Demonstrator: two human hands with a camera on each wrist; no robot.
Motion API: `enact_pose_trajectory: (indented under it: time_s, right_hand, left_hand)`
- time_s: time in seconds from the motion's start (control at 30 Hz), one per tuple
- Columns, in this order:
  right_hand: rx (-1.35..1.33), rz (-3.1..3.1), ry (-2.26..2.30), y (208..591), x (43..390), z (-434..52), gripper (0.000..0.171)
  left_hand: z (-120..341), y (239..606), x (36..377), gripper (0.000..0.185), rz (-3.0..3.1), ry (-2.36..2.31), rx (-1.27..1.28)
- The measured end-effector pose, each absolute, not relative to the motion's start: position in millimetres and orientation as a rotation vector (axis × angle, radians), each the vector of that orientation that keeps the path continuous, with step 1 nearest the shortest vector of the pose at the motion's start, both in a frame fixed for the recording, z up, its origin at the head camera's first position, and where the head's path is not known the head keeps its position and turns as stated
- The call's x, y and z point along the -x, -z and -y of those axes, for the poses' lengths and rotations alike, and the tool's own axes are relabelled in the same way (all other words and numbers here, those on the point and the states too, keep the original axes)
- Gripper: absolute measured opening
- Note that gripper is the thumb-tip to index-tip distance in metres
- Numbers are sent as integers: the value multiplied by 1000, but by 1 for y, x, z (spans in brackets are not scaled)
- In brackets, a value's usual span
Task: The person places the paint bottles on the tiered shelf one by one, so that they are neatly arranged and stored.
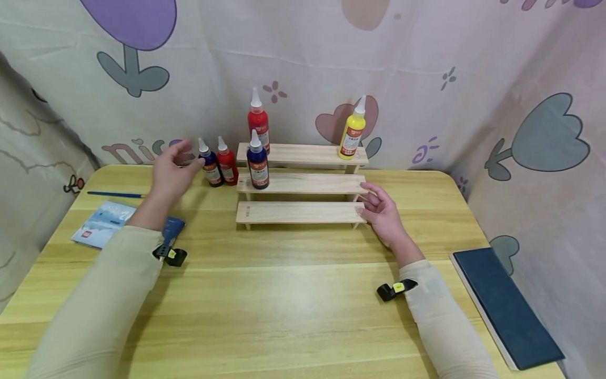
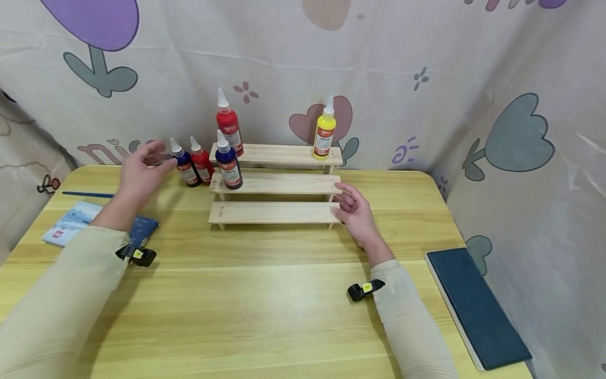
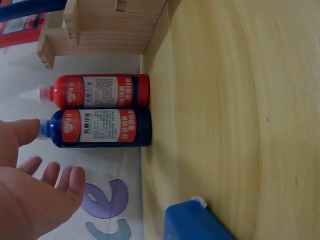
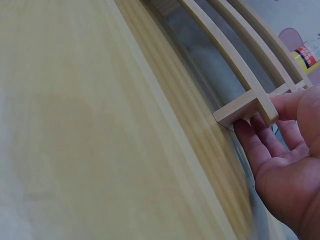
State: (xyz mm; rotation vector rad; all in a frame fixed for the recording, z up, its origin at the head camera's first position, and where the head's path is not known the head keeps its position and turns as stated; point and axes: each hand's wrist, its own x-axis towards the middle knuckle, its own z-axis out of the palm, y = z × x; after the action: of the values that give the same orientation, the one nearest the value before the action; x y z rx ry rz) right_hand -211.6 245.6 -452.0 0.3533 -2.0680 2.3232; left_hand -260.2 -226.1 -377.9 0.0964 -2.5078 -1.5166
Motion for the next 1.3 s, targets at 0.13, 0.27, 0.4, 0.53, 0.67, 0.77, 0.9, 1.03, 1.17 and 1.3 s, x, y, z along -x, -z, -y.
enact_pose_trajectory:
  time_s: [0.13, 0.27, 0.4, 0.53, 0.67, 0.77, 0.9, 1.03, 1.17, 1.3]
  right_hand:
    - [-347, 2059, -2332, 453, 211, -245, 65]
    - [-331, 2060, -2338, 453, 211, -246, 64]
    - [-324, 2062, -2341, 452, 211, -246, 64]
    - [-326, 2059, -2343, 452, 210, -246, 64]
    - [-336, 2056, -2340, 451, 211, -245, 63]
    - [-344, 2055, -2336, 451, 210, -245, 63]
    - [-344, 2056, -2335, 451, 210, -245, 63]
    - [-343, 2053, -2339, 450, 210, -245, 64]
    - [-353, 2051, -2340, 451, 210, -245, 63]
    - [-362, 2052, -2340, 452, 210, -245, 63]
  left_hand:
    - [226, 384, 265, 49, 2540, 1506, -34]
    - [223, 386, 270, 42, 2516, 1518, -10]
    - [220, 386, 273, 39, 2485, 1566, -18]
    - [219, 388, 274, 40, 2475, 1547, -29]
    - [220, 389, 274, 43, 2493, 1515, -41]
    - [220, 388, 274, 45, 2513, 1498, -38]
    - [219, 387, 274, 42, 2533, 1438, -10]
    - [221, 387, 269, 38, 2553, 1376, 7]
    - [224, 387, 259, 38, 2574, 1339, -18]
    - [226, 385, 245, 38, 2576, 1320, -44]
